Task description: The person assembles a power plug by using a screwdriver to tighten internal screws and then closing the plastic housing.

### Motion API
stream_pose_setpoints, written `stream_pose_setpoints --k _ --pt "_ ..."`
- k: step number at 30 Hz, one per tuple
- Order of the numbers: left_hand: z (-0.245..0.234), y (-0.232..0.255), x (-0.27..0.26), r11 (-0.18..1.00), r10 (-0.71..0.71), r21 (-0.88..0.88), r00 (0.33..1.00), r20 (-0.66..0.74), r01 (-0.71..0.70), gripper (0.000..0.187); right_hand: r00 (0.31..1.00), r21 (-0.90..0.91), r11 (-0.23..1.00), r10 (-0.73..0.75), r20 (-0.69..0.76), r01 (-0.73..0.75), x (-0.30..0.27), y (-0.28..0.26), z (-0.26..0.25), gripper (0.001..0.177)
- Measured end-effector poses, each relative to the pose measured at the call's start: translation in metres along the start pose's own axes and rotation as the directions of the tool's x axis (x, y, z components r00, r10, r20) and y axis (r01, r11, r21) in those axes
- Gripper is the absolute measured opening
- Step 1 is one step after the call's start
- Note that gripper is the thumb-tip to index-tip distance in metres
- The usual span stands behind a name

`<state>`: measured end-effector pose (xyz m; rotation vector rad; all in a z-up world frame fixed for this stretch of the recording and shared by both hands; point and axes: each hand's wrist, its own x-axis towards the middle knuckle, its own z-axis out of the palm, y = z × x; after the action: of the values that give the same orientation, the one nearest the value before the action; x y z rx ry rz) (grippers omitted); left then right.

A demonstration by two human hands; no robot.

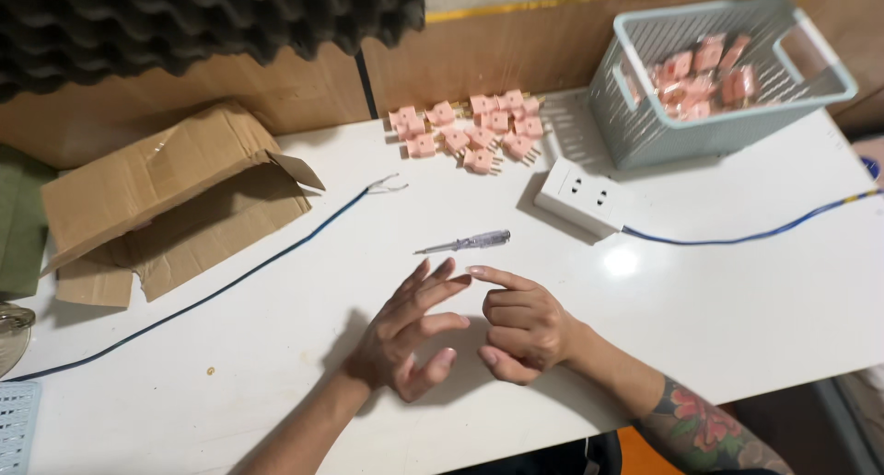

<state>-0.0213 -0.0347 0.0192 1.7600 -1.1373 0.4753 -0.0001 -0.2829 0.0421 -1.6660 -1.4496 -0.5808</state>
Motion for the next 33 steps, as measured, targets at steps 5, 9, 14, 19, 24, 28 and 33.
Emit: stream_pose_setpoints --k 5,9,14,19,24,28,33 --pt "0.001 -0.001 -0.007 0.979 -0.119 -0.164 0.993 0.005 0.118 0.029 0.997 0.009 0.997 0.073 0.036 -0.073 -0.007 0.005 0.002 0.044" --pt "-0.002 0.004 -0.008 0.958 -0.128 -0.256 0.991 0.036 0.133 0.033 0.995 0.035 0.996 0.085 0.061 -0.087 -0.007 0.004 0.005 0.044" --pt "0.0 0.005 -0.016 0.949 -0.146 -0.278 0.989 0.034 0.15 0.034 0.992 0.043 0.993 0.109 0.067 -0.112 -0.007 0.006 0.012 0.043" --pt "-0.004 0.009 -0.015 0.918 -0.202 -0.339 0.978 0.047 0.206 0.035 0.991 0.053 0.992 0.11 0.078 -0.114 -0.011 0.005 0.014 0.044" --pt "-0.006 0.011 -0.012 0.912 -0.207 -0.352 0.977 0.047 0.21 0.036 0.987 0.057 0.989 0.13 0.093 -0.136 -0.013 0.004 0.015 0.042" --pt "-0.005 0.012 -0.013 0.908 -0.21 -0.36 0.976 0.048 0.213 0.037 0.987 0.052 0.988 0.138 0.079 -0.142 -0.011 0.003 0.014 0.042" --pt "-0.006 0.01 -0.012 0.922 -0.204 -0.327 0.978 0.051 0.209 0.035 0.973 0.177 0.959 0.208 0.102 -0.223 -0.006 -0.003 0.012 0.045"
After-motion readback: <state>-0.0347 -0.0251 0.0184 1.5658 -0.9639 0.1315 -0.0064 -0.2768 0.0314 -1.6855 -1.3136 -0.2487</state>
